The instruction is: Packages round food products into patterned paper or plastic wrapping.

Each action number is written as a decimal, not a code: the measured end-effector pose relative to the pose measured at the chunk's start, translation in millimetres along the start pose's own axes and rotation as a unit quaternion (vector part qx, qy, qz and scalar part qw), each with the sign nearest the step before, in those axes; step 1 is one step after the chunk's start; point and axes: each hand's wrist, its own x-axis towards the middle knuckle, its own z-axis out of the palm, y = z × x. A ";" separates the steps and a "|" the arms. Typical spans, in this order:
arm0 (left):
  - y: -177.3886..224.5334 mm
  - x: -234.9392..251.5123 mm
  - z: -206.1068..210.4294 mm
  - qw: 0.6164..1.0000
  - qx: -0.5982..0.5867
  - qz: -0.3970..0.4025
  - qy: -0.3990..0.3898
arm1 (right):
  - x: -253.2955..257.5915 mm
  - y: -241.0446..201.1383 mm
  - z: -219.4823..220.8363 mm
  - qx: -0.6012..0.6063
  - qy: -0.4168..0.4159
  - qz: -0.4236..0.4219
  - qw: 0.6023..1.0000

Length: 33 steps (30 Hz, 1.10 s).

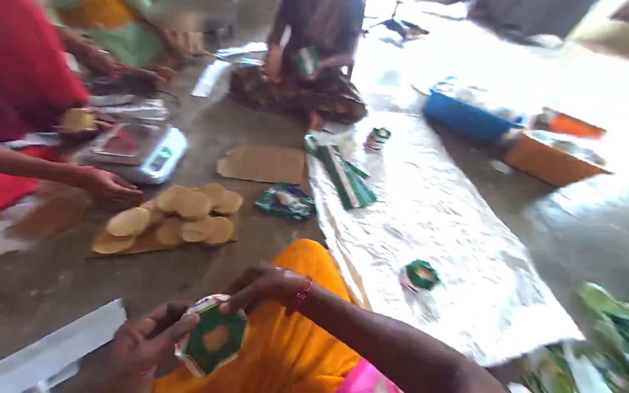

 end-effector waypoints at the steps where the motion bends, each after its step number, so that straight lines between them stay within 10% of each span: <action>1: 6.0 1.7 17.0 0.999 0.001 0.033 -0.031 | -25.1 2.1 -3.2 0.010 0.033 -0.023 0.999; 7: 17.8 15.7 125.0 0.985 0.103 0.116 -0.081 | -154.7 42.6 -56.3 -0.022 0.326 -0.148 0.933; 11: 7.7 17.4 116.4 0.995 0.075 0.069 -0.018 | -235.6 92.3 -130.9 -0.343 0.613 -0.112 0.703; 15: -14.8 16.4 71.6 0.989 0.134 0.012 0.061 | -279.3 175.2 -189.1 -0.524 0.619 -0.058 0.583; 26: -70.2 -23.5 -19.4 0.970 0.141 -0.080 0.180 | -270.8 254.8 -159.4 -0.573 0.539 0.043 0.616; 33: -54.4 -19.8 5.8 0.961 0.134 -0.115 0.214 | -271.3 235.2 -191.6 -0.523 0.567 0.051 0.634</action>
